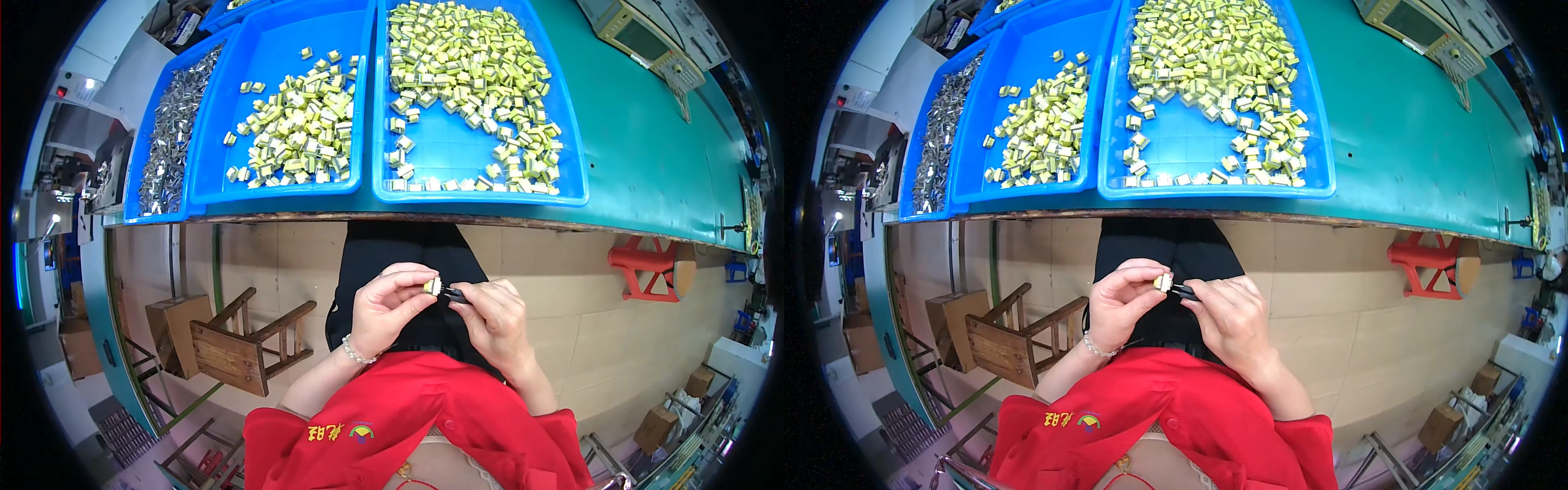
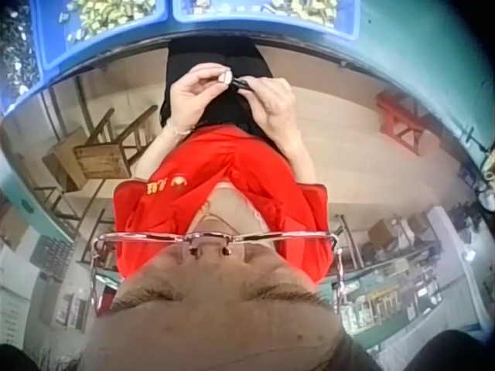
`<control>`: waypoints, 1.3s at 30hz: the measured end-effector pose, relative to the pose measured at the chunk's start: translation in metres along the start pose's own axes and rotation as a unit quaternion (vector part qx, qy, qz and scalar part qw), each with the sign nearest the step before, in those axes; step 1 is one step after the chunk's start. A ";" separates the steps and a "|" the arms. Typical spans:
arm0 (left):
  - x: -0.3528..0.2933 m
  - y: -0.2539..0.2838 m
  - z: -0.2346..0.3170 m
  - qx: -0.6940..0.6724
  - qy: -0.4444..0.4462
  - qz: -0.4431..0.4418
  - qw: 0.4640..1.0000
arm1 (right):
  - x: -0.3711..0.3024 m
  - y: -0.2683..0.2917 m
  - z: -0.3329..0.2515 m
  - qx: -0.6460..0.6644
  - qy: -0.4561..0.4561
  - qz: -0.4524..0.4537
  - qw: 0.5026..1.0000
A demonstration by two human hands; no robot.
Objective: The person sorts small yellow electronic components by hand at a factory workstation.
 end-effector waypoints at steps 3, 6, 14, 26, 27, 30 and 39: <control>0.000 0.002 0.002 0.044 -0.007 -0.015 0.999 | 0.002 0.002 -0.005 -0.001 0.000 0.002 1.000; 0.001 0.001 0.007 0.132 -0.011 -0.034 0.991 | 0.004 -0.003 -0.002 -0.010 0.013 -0.002 1.000; 0.016 -0.002 0.041 0.167 -0.030 -0.066 0.983 | 0.007 0.005 -0.001 0.026 -0.001 0.008 1.000; 0.207 -0.049 0.111 0.523 -0.046 -0.217 0.823 | -0.006 0.009 0.021 0.100 -0.071 0.038 0.992; 0.216 -0.049 0.099 0.617 -0.109 -0.223 0.747 | -0.005 0.010 0.021 0.105 -0.076 0.036 0.991; 0.229 -0.055 0.065 0.738 -0.151 -0.217 0.621 | -0.007 0.015 0.028 0.101 -0.091 0.038 0.990; 0.225 -0.047 0.074 0.731 -0.180 -0.223 0.620 | -0.005 0.015 0.035 0.100 -0.093 0.048 0.990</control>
Point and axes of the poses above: each hand's wrist, its own x-axis towards the middle knuckle, its own y-axis out of the back of the hand, z = x × y, the point moved 3 cm from there along x, towards the middle knuckle, and after that the axes turned 1 degree about -y, right-handed, at the moved point
